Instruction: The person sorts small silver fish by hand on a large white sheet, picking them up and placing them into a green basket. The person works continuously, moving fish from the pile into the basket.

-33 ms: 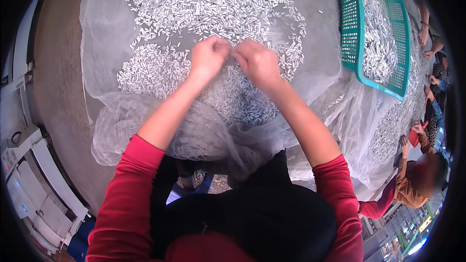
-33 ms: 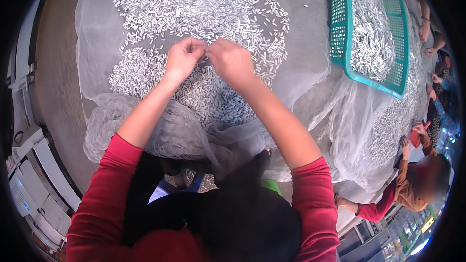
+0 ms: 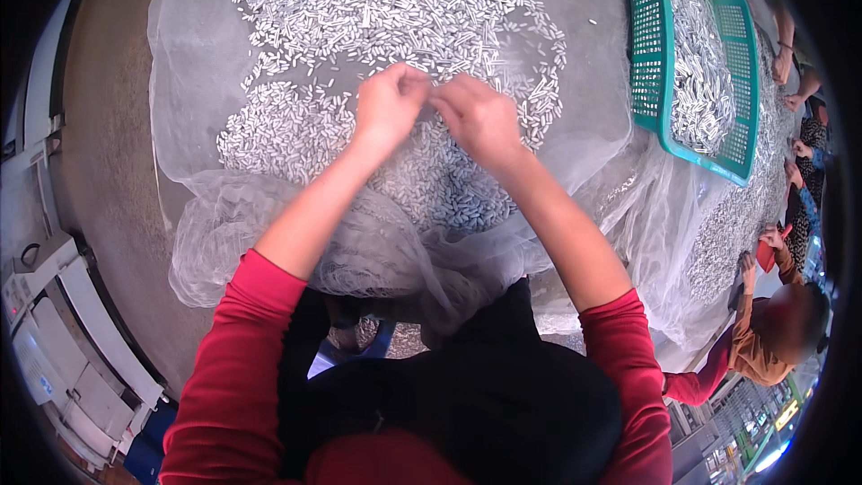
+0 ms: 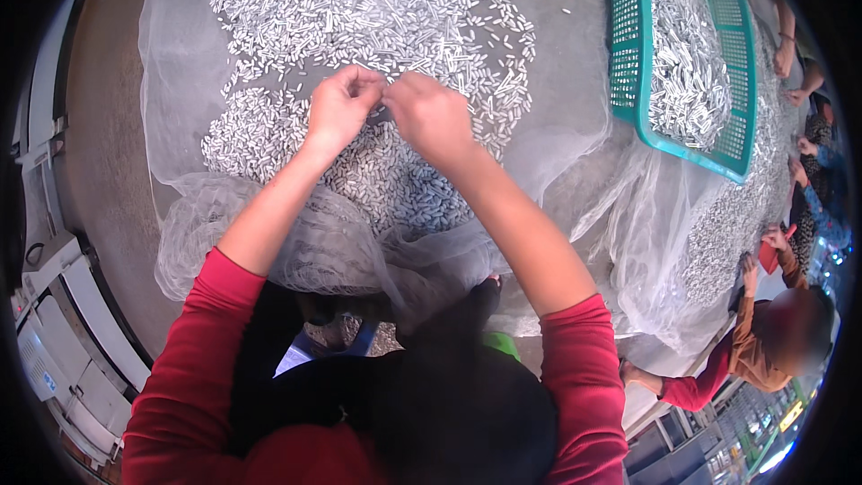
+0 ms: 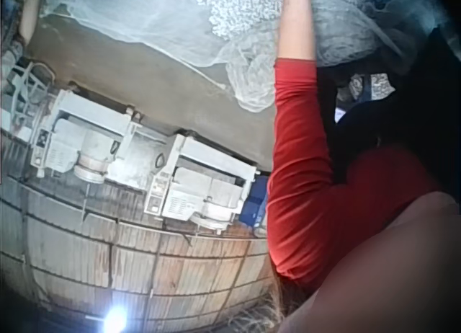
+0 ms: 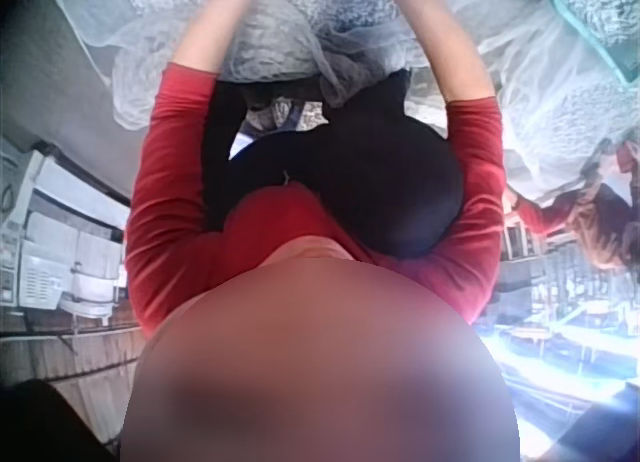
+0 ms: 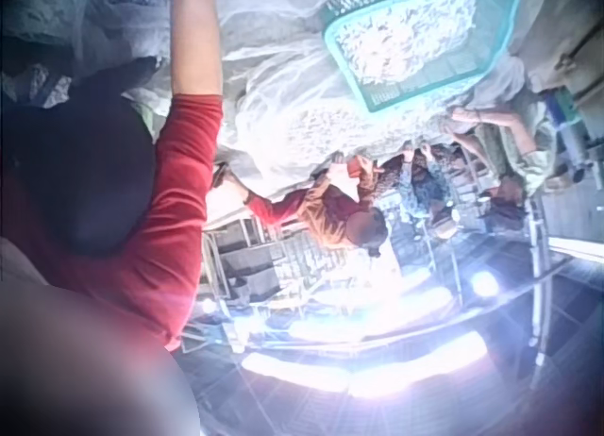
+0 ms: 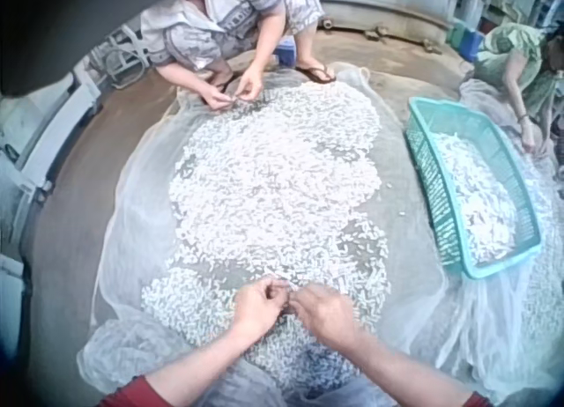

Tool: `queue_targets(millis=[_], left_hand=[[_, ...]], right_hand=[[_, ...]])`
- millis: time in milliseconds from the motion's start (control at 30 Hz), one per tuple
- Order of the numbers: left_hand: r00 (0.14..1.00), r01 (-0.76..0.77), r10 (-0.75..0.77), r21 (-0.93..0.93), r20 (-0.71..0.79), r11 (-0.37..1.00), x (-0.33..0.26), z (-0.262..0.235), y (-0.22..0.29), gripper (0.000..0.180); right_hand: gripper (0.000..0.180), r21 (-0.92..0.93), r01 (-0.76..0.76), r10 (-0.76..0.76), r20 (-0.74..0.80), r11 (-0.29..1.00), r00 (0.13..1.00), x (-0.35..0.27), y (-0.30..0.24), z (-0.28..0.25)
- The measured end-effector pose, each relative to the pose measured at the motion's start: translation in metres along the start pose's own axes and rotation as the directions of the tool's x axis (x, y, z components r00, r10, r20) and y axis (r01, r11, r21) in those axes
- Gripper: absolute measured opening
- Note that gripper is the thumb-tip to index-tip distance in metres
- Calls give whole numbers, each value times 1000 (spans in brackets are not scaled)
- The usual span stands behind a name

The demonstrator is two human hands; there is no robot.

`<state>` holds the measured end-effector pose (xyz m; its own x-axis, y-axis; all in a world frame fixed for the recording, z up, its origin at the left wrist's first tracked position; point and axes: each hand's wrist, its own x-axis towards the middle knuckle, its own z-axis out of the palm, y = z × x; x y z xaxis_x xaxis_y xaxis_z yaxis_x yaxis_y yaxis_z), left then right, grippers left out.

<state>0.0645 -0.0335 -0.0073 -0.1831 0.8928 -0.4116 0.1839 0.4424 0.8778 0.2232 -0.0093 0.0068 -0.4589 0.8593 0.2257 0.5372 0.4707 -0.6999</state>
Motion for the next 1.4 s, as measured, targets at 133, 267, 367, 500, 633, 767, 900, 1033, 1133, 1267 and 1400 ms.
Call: queue_targets(millis=[133, 267, 367, 500, 633, 767, 900, 1033, 1133, 1267, 1400], left_hand=[[987, 144, -128, -181, 97, 973, 7, 1, 8, 16], [973, 195, -162, -203, 166, 960, 10, -1, 7, 18], [951, 248, -181, -266, 251, 932, 11, -8, 8, 19], [941, 268, -195, -255, 278, 929, 13, -23, 11, 19], [945, 206, -132, -235, 298, 950, 15, -27, 7, 19], [968, 117, -87, -116, 236, 986, 21, -28, -6, 17], [985, 88, -91, 27, 148, 996, 27, -29, -23, 15], [997, 47, -56, 158, 56, 986, 28, -24, -34, 11], [1000, 25, -27, 187, 4, 982, 29, -21, -37, 10], [1000, 9, -5, 204, -21, 979, 29, -20, -38, 12], [999, 45, -41, 209, -22, 977, 29, -20, -37, 13]], right_hand=[[11, 360, -392, 430, -29, 847, 903, 1, 10, -17], [23, 664, -603, 604, 277, 441, 747, 7, 21, -25], [22, 770, -607, 614, 386, 198, 689, 10, 28, -24], [24, 490, -709, 560, 439, 507, 703, 10, 34, -22], [26, 387, -591, 445, 406, 708, 799, 12, 31, -14], [20, 611, -688, 540, 453, 392, 709, 16, 22, -7], [21, 299, -723, 516, 538, 623, 667, 19, 17, -6], [21, 53, -560, 451, 532, 827, 717, 20, 15, 11], [16, -104, -338, 351, 405, 935, 844, 17, 13, 29], [18, -295, -172, 287, 411, 940, 865, 17, 15, 40], [20, -294, -157, 271, 401, 943, 875, 19, 15, 41]])
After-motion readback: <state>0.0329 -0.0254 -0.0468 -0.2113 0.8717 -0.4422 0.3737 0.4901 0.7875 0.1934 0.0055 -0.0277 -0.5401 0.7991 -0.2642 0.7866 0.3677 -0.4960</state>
